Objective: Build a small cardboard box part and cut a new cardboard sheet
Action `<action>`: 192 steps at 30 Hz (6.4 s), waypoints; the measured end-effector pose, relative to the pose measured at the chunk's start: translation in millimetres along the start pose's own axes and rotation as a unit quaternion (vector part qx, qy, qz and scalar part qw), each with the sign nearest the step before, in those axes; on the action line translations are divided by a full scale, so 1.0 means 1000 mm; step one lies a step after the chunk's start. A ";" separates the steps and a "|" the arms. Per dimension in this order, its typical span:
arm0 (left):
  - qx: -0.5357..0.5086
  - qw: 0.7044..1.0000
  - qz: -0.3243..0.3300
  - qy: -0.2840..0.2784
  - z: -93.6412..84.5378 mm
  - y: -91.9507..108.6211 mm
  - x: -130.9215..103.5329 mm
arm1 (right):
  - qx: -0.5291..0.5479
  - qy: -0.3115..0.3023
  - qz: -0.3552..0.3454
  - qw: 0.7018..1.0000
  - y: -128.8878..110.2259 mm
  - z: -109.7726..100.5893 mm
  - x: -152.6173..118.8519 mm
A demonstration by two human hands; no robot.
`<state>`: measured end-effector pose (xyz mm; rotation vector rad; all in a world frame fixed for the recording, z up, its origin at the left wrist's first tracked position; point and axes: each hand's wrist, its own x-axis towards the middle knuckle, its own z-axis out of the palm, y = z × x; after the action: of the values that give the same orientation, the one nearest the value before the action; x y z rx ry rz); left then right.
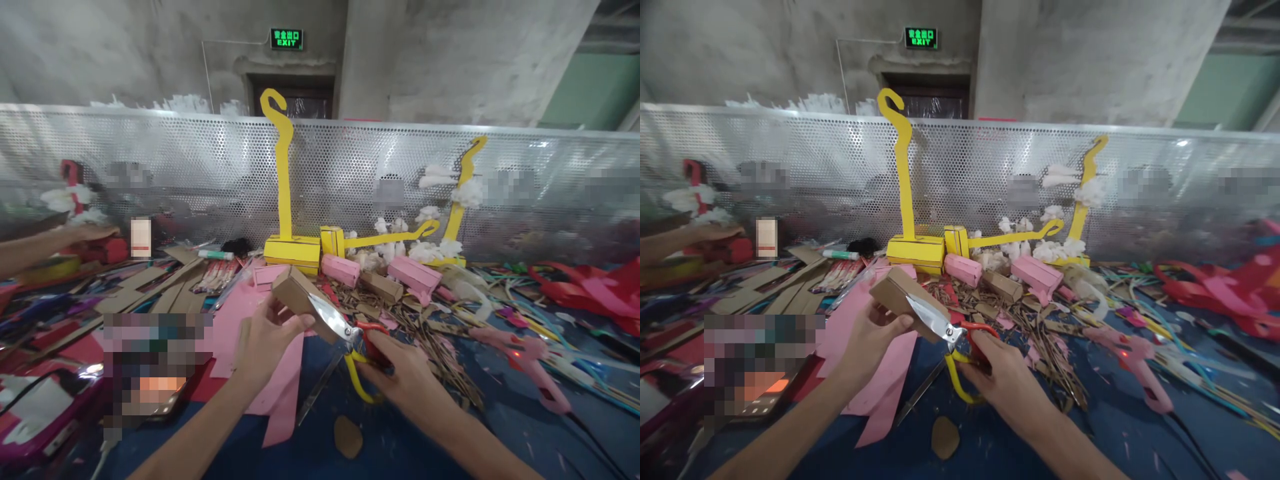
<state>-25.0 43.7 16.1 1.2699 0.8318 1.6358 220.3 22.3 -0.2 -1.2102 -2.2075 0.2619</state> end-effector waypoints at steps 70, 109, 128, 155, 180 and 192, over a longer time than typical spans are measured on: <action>-0.279 0.949 -0.147 0.015 -0.002 0.005 0.006 | 0.042 0.069 0.050 0.995 -0.002 -0.002 0.003; -0.138 0.988 -0.062 0.025 0.001 0.009 0.003 | -0.112 0.091 0.021 0.989 0.005 -0.017 0.006; -0.206 0.954 -0.218 0.019 -0.007 -0.003 0.008 | -0.048 0.152 0.052 0.986 0.008 -0.010 0.011; -0.234 0.958 -0.161 0.044 -0.003 0.005 0.006 | -0.021 0.042 0.015 0.999 -0.001 -0.010 0.007; -0.274 0.944 -0.175 0.051 -0.004 -0.003 0.006 | -0.050 0.010 0.044 0.998 0.001 -0.009 0.006; -0.282 0.936 -0.202 0.059 -0.004 -0.003 0.008 | -0.043 0.047 0.031 0.997 0.008 -0.003 0.004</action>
<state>-28.8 52.2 15.2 0.5587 0.5799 1.4699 225.8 29.7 0.6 -1.3127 -2.1220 0.1333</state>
